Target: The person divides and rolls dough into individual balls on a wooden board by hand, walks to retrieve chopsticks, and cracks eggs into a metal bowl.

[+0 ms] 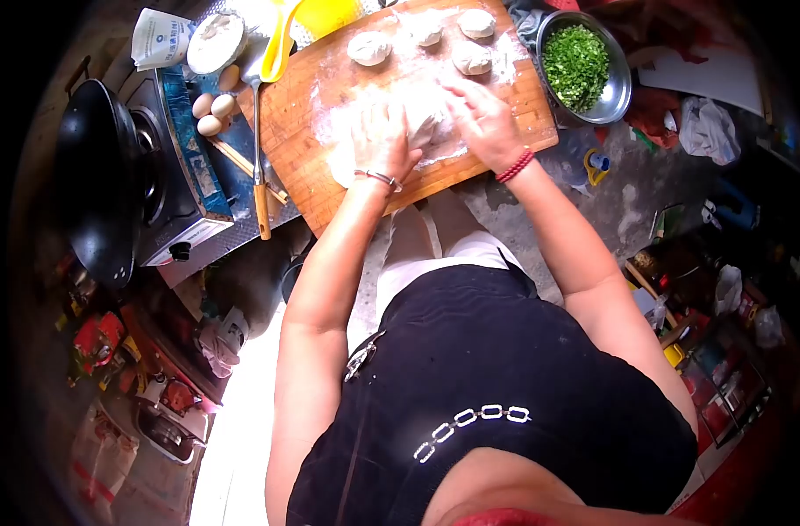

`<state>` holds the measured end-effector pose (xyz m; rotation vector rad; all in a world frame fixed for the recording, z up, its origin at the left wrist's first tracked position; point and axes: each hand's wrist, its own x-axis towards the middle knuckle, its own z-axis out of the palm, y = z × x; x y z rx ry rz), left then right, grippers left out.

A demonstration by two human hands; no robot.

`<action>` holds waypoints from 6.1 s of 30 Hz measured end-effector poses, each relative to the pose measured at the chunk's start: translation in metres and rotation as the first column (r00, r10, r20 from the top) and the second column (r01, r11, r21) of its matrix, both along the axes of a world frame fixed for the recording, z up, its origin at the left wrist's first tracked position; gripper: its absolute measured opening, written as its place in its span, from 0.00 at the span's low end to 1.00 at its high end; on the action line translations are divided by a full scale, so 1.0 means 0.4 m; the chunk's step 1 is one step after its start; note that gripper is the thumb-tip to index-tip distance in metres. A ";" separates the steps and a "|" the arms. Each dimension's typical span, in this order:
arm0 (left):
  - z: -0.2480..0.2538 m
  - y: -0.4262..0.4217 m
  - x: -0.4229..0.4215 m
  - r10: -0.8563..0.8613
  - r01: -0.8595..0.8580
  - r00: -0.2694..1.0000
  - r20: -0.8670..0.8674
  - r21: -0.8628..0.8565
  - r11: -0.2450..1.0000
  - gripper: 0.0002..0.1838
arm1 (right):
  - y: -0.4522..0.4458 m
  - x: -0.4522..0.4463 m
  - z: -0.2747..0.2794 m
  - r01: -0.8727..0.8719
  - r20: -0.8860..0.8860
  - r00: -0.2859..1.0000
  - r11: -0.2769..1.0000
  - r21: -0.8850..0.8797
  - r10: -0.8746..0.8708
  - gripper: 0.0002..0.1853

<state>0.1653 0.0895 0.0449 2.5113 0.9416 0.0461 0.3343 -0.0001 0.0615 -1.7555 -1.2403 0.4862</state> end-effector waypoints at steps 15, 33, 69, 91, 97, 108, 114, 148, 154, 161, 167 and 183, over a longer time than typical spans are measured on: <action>0.004 -0.046 0.003 -0.051 -0.017 0.915 0.400 0.165 0.986 0.49 | 0.069 -0.186 -0.071 0.319 -0.390 0.864 0.946 -0.065 -0.318 0.12; -0.055 -0.030 0.061 -0.065 0.011 0.991 0.117 0.415 0.910 0.10 | 0.001 -0.113 -0.006 0.198 -0.884 0.282 0.924 -0.326 -0.372 0.11; 0.195 -0.105 0.101 0.863 0.626 0.468 0.190 -0.761 -0.172 0.25 | 0.005 -0.085 0.259 -0.237 0.151 0.966 0.949 0.210 0.208 0.32; 0.276 -0.037 0.077 0.916 0.552 0.251 0.312 -0.824 0.129 0.33 | -0.050 -0.168 0.251 -0.393 0.252 0.904 0.904 0.167 0.346 0.37; 0.222 -0.175 0.072 0.826 0.433 0.478 0.299 -0.898 0.075 0.33 | 0.087 -0.044 0.220 -0.086 0.074 0.996 0.892 0.443 0.059 0.31; 0.187 -0.122 0.015 0.635 0.242 0.554 0.538 -0.834 0.496 0.34 | 0.079 -0.130 0.205 -0.169 -0.080 0.973 0.902 0.396 0.217 0.31; 0.241 -0.071 0.006 0.794 0.330 0.408 0.451 -0.883 0.333 0.39 | -0.034 -0.226 0.178 -0.135 -0.588 0.759 0.951 0.279 0.281 0.40; 0.055 -0.130 -0.399 0.387 -0.355 0.889 0.246 -0.164 0.920 0.30 | 0.111 -0.122 0.025 -0.248 0.261 0.933 0.968 -0.029 0.247 0.29; 0.046 -0.113 -0.389 0.336 -0.295 0.913 0.233 -0.194 0.935 0.30 | 0.057 -0.054 0.004 -0.257 0.263 0.909 0.931 -0.259 0.324 0.38; 0.082 -0.099 -0.336 0.233 -0.193 0.931 0.280 -0.163 0.968 0.31 | -0.027 -0.056 -0.067 -0.179 0.204 0.943 0.919 -0.353 0.262 0.39; 0.062 -0.114 -0.388 0.178 -0.144 0.958 0.225 -0.158 0.977 0.29 | 0.000 -0.120 -0.062 -0.200 -0.263 0.955 0.953 -0.227 0.138 0.27; 0.075 -0.217 -0.709 0.489 -0.469 0.872 0.017 -0.258 0.845 0.32 | 0.079 -0.045 0.037 -0.118 0.000 0.992 0.949 -0.292 0.123 0.31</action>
